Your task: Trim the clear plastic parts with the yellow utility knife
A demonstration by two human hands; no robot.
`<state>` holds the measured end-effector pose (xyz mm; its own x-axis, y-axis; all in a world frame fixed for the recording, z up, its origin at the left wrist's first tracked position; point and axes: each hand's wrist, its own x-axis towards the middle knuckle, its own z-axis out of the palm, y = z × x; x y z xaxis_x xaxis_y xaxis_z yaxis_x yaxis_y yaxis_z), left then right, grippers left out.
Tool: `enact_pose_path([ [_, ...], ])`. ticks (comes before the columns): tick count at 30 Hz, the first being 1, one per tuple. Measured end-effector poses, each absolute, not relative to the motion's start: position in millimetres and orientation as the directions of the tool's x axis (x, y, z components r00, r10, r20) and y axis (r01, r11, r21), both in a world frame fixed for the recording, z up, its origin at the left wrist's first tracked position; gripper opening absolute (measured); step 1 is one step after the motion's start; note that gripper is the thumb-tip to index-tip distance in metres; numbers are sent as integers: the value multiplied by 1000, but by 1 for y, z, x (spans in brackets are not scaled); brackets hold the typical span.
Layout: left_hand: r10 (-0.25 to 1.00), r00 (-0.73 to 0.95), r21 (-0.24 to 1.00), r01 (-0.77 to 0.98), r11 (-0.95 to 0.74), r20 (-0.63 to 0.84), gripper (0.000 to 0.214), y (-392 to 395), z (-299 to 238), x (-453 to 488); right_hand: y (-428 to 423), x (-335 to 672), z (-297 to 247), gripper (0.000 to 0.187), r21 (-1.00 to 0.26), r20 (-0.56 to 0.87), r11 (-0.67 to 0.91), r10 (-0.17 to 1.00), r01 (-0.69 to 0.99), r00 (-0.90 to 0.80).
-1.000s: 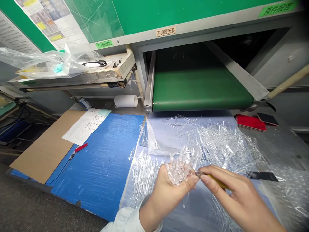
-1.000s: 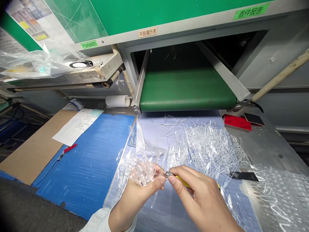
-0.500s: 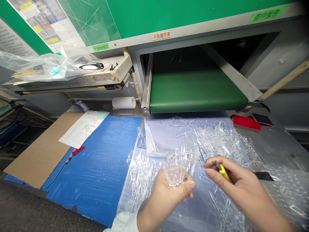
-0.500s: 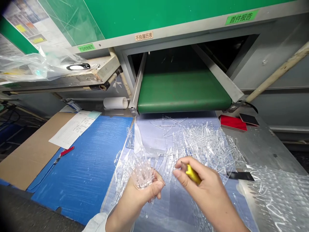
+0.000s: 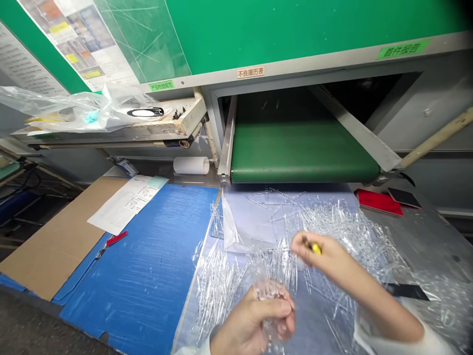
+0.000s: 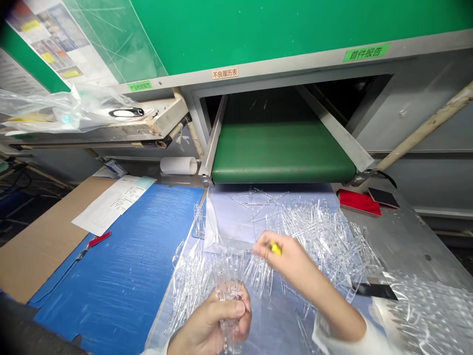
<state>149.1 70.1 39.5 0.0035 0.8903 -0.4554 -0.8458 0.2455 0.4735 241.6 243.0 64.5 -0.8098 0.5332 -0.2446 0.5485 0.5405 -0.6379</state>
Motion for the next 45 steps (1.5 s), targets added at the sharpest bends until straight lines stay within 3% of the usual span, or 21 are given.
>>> enact_pose_path([
  [2,894,-12,415,-889,196,-447,16,68,31,149,279,222,49,34,-504,-213,562,654,655,-726],
  [4,894,-9,374,-910,179,-449,19,66,23,148,313,202,32,21,-381,-197,585,705,716,-681],
  [9,927,26,358,-918,170,-373,30,66,7,140,357,166,2,29,-282,-245,675,637,682,-731],
  [12,952,0,335,-936,108,-306,35,67,6,134,357,164,6,29,-333,-227,696,595,636,-771],
  [16,896,-90,308,-950,55,-436,33,69,21,129,331,182,38,20,-514,-151,624,610,589,-778],
  [19,834,-217,421,-907,21,-507,28,73,38,128,296,204,70,20,-725,-155,455,623,517,-767],
  [22,824,-326,607,-794,28,-464,23,78,56,131,260,224,92,30,-889,-258,199,526,412,-811],
  [26,905,-253,728,-680,86,-343,26,81,74,142,229,236,100,35,-942,-329,-90,414,322,-848],
  [31,926,-216,738,-669,90,-310,28,78,81,150,219,235,100,41,-925,-357,-265,368,272,-858],
  [38,910,-249,758,-645,100,-332,23,75,84,151,214,233,99,42,-923,-351,-290,372,252,-859],
  [45,846,-385,826,-552,110,-370,25,76,85,150,207,243,88,36,-967,-249,-82,496,240,-832],
])
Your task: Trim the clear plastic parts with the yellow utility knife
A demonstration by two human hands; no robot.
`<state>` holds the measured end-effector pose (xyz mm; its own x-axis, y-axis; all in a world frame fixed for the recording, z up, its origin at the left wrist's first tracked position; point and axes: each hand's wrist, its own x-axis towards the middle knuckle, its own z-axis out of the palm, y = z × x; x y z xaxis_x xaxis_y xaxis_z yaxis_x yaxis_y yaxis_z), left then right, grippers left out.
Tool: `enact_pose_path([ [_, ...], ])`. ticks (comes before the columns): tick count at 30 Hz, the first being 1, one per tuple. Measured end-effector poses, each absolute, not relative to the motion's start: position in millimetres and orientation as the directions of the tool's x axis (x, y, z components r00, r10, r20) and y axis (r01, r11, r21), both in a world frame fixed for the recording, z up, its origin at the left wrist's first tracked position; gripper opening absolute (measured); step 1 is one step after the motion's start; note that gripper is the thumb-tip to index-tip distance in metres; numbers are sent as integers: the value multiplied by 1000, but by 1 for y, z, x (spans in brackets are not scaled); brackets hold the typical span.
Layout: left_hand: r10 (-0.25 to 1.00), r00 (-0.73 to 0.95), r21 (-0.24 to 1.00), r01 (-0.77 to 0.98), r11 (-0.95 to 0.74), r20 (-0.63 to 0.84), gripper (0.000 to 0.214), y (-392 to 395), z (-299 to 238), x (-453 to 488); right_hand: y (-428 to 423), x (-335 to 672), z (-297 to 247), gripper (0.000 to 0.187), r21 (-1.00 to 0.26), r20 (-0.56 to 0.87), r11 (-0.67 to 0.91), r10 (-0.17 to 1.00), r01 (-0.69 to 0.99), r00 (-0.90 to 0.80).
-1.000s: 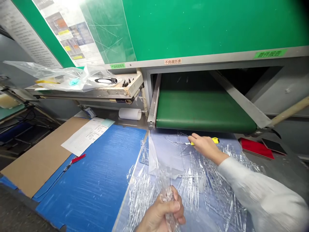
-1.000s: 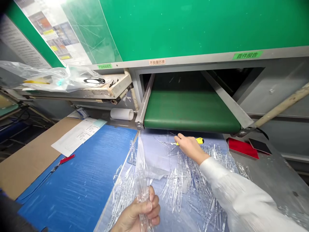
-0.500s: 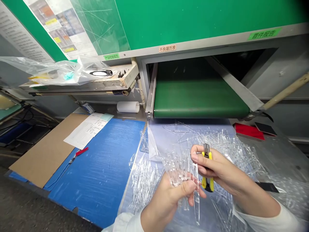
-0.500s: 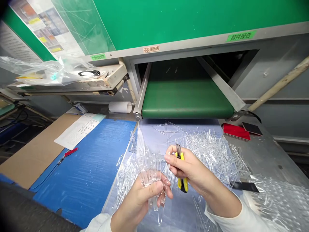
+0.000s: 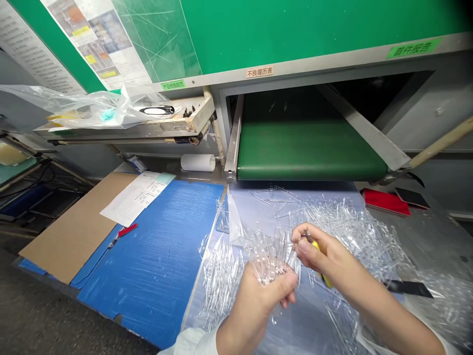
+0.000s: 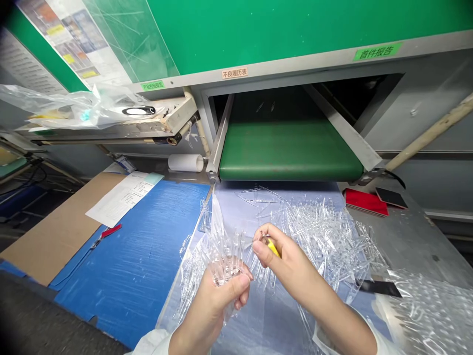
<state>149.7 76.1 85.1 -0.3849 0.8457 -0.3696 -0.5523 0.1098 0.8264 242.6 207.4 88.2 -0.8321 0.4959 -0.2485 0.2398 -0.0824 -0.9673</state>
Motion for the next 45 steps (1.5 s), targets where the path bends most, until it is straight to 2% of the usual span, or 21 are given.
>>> enact_pose_path([
  [2,828,-409,839,-530,126,-383,28,75,84,149,200,252,88,32,-954,-175,114,538,277,-824],
  [5,819,-442,871,-472,135,-366,30,73,83,147,188,266,89,31,-839,-82,421,530,346,-844],
  [10,831,-442,900,-410,148,-338,25,72,85,146,180,274,88,28,-716,-28,618,439,324,-898],
  [26,841,-453,930,-339,144,-296,19,71,86,144,179,268,90,29,-680,35,663,455,312,-890],
  [34,848,-447,939,-311,150,-283,20,71,85,143,179,268,89,29,-699,-17,637,441,326,-898],
  [45,846,-457,943,-301,142,-273,19,72,86,144,180,268,88,29,-713,-16,622,449,325,-893],
])
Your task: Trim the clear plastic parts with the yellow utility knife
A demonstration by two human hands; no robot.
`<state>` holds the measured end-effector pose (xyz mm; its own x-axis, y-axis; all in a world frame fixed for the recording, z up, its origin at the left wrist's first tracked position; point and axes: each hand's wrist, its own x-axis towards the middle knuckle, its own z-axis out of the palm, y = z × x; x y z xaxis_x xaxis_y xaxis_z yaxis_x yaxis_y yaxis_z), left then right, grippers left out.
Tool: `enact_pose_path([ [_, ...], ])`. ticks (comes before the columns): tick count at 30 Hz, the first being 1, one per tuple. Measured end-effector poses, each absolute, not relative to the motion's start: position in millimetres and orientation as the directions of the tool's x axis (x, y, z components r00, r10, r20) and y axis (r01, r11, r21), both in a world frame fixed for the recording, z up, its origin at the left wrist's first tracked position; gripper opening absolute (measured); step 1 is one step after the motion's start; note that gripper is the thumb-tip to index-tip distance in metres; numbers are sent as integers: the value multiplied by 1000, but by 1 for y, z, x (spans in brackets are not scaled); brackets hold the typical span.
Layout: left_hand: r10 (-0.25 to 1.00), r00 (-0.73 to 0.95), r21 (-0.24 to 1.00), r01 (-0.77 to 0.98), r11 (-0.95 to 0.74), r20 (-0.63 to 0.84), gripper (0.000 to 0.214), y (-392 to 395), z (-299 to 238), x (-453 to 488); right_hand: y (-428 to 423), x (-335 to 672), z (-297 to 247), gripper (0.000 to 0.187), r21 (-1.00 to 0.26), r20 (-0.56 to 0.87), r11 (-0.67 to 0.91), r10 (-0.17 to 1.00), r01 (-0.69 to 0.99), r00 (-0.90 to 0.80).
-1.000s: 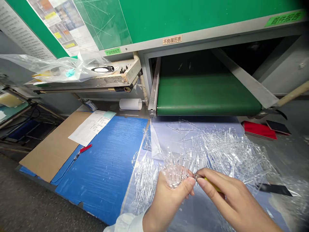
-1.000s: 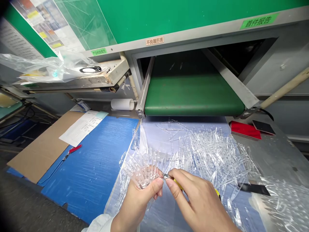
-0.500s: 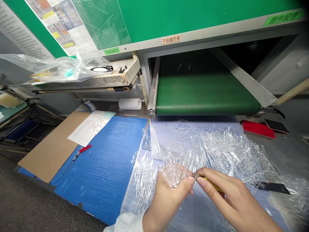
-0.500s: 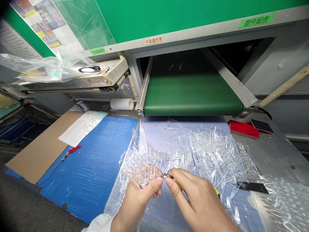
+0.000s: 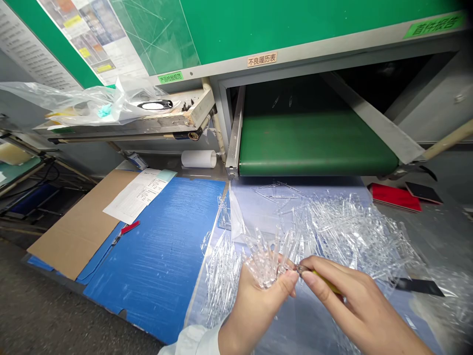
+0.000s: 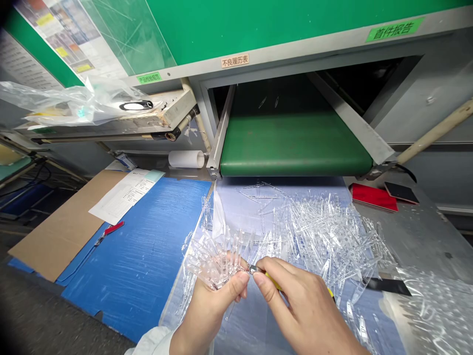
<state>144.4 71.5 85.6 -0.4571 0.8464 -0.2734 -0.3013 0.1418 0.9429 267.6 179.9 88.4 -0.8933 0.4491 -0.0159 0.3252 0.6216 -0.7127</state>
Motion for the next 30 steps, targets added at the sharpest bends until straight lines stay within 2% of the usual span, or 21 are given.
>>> enact_pose_path([
  [5,843,-470,947,-292,132,-262,20,71,84,145,179,270,90,31,-714,2,623,459,320,-888],
  [13,835,-489,954,-270,128,-251,19,72,83,143,172,265,76,15,-669,278,708,520,226,-808],
  [16,830,-495,953,-275,130,-256,19,71,84,145,172,264,75,13,-675,317,703,550,223,-773],
  [18,834,-470,943,-291,162,-288,20,67,81,149,180,267,77,15,-734,287,613,670,292,-684],
  [20,833,-430,920,-327,216,-348,24,64,78,152,193,271,81,21,-808,231,443,844,388,-483],
  [22,826,-391,888,-381,256,-406,27,63,74,154,203,274,82,25,-850,145,292,930,439,-337],
  [24,820,-377,863,-436,254,-431,28,65,72,153,205,275,79,27,-860,46,255,902,442,-430],
  [27,842,-337,842,-490,225,-421,28,71,71,153,193,267,71,28,-888,-92,273,682,370,-725],
  [29,868,-263,816,-529,236,-421,26,73,71,153,185,261,68,33,-859,-103,367,559,357,-823],
  [30,875,-223,793,-556,248,-430,24,73,70,153,184,258,66,38,-815,-91,441,544,377,-834],
])
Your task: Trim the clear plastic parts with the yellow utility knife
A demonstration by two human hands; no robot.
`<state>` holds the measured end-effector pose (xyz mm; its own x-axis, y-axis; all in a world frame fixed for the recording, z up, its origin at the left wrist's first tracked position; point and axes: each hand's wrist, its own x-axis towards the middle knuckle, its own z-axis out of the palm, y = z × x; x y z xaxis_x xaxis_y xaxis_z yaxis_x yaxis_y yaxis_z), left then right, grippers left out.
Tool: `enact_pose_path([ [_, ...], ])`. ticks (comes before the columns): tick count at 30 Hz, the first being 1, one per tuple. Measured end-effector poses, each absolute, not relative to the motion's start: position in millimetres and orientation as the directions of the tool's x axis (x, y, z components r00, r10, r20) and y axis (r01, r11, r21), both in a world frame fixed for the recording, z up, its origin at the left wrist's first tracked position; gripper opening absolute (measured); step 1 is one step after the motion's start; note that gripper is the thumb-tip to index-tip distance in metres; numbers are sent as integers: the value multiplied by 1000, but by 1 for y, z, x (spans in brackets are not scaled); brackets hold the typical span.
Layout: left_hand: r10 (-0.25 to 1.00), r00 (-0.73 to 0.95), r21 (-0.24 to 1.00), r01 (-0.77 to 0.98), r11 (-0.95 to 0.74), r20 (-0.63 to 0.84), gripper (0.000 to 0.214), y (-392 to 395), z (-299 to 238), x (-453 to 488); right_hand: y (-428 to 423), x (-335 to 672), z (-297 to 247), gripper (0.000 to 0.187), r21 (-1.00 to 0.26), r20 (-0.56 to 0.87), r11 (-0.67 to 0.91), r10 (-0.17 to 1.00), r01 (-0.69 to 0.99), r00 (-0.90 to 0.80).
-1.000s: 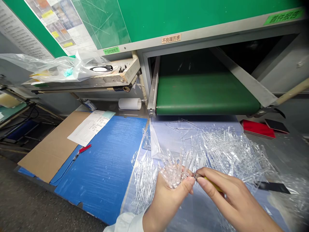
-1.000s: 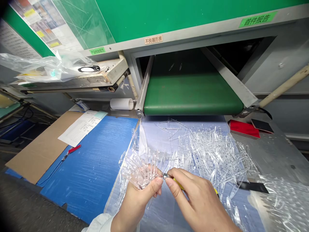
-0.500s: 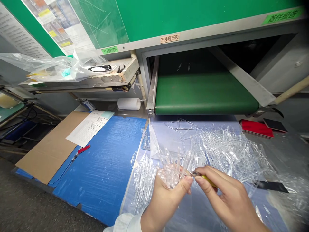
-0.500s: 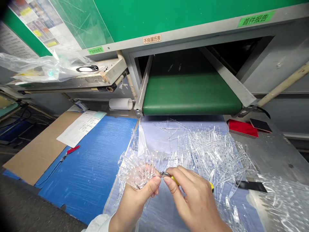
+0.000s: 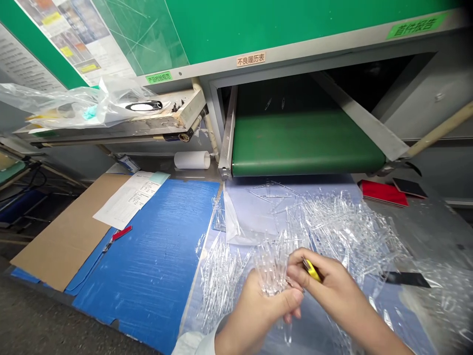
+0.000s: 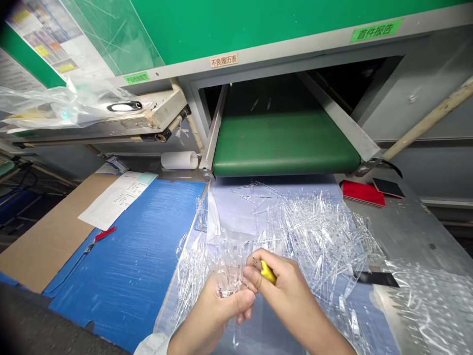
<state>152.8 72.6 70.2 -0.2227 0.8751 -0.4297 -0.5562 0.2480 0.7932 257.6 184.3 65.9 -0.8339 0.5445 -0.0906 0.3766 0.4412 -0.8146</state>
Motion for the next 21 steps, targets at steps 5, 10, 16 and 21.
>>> enact_pose_path([
  [5,843,-239,699,-685,205,-482,16,66,58,145,226,250,46,47,-494,-18,609,707,621,-707],
  [10,835,-203,574,-804,157,-512,21,60,42,132,255,233,8,15,-306,-212,740,561,599,-800],
  [16,868,-193,543,-833,102,-458,40,58,36,128,252,219,-10,22,-296,-360,777,449,556,-818],
  [21,781,-236,463,-883,76,-579,34,60,34,129,270,241,4,12,-500,-270,624,545,600,-793],
])
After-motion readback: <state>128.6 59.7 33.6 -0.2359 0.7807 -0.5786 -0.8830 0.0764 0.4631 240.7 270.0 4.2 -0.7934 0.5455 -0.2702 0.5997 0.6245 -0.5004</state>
